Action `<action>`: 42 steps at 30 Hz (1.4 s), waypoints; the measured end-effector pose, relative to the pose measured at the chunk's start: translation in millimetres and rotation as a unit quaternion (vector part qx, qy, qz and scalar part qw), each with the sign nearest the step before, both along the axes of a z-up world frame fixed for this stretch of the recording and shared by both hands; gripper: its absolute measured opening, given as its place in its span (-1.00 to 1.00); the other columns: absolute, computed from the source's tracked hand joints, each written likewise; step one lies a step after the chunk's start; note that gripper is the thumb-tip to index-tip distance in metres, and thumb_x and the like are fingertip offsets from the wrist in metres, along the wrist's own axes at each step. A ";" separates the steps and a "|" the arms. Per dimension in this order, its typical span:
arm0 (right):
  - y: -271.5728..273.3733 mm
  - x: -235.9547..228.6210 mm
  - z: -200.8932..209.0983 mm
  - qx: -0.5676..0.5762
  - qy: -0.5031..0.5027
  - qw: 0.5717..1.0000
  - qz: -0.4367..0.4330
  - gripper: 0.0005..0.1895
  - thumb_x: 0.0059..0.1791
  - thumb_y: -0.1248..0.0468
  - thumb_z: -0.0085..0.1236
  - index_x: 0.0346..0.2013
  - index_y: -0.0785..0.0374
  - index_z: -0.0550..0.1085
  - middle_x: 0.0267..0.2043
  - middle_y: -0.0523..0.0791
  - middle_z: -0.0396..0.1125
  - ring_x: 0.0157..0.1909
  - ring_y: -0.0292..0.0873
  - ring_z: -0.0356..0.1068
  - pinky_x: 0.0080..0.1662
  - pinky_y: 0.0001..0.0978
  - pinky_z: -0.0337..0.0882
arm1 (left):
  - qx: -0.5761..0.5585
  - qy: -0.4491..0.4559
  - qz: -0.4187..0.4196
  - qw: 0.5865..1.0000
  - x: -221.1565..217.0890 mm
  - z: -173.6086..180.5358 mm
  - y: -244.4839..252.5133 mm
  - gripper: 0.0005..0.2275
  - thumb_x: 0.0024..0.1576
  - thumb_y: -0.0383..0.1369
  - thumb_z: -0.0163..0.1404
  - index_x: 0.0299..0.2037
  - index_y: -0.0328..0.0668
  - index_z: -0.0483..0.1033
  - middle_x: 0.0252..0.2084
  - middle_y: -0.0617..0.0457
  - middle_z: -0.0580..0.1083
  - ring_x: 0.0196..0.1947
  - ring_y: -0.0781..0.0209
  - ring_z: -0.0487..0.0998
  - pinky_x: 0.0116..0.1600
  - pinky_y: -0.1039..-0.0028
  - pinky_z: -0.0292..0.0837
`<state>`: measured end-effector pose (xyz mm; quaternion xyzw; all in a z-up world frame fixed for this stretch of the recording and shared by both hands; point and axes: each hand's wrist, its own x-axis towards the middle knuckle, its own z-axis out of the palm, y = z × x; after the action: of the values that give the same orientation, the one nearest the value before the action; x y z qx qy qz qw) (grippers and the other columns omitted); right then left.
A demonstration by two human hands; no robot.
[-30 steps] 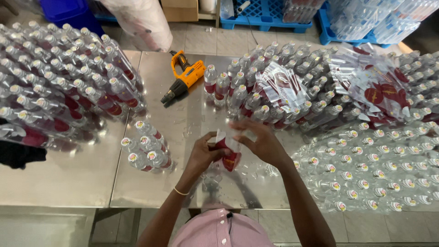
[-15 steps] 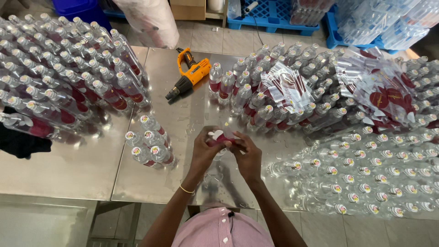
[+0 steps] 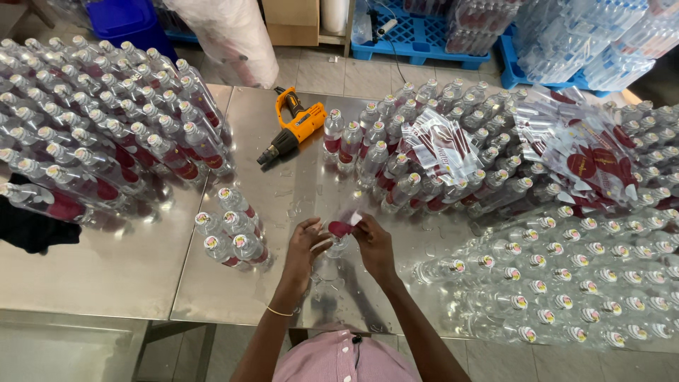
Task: The person wraps clear plastic shrink wrap around individual water bottles on a metal table. They repeatedly pick up a bottle, place a pre-cut plastic sleeve over it, and smooth the plastic before setting the wrapped bottle down.
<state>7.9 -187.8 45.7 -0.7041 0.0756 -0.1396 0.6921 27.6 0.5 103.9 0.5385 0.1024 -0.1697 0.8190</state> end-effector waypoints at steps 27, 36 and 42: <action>6.5 -28.9 8.6 -0.234 0.073 0.961 0.128 -0.39 0.23 0.15 0.02 0.58 0.16 0.24 0.39 0.17 0.40 0.41 0.23 0.37 0.36 0.22 0.37 | 0.163 -0.074 0.022 0.984 -4.4 -81.2 -11.4 -0.82 0.35 -0.34 0.13 0.12 0.06 0.66 0.09 0.10 0.60 0.18 0.29 0.61 0.22 0.44 0.51; 32.6 -35.7 -26.6 -0.242 0.021 0.970 0.017 -0.23 0.06 0.17 0.40 0.52 0.25 0.32 0.31 0.15 0.45 0.36 0.19 0.43 0.35 0.06 0.44 | 0.268 -0.301 -0.008 0.915 -38.4 -78.8 -20.4 -0.45 0.27 -0.75 -0.12 0.50 -0.24 0.33 0.44 -0.25 0.42 0.47 -0.25 0.37 0.48 0.01 0.35; 35.9 -32.6 -56.8 -0.204 0.045 0.978 -0.015 -0.25 0.06 0.11 0.39 0.50 0.19 0.33 0.32 0.10 0.45 0.39 0.17 0.41 0.37 0.06 0.41 | 0.222 -0.239 -0.003 0.945 -36.4 -106.4 -19.9 -0.47 0.29 -0.71 -0.17 0.52 -0.33 0.27 0.44 -0.36 0.39 0.45 -0.40 0.35 0.52 -0.09 0.29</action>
<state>-24.8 -151.9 -11.1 -0.8350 0.0870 -0.1305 0.5275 -8.8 -19.5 -2.5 0.7319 -0.0623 -0.0114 0.6784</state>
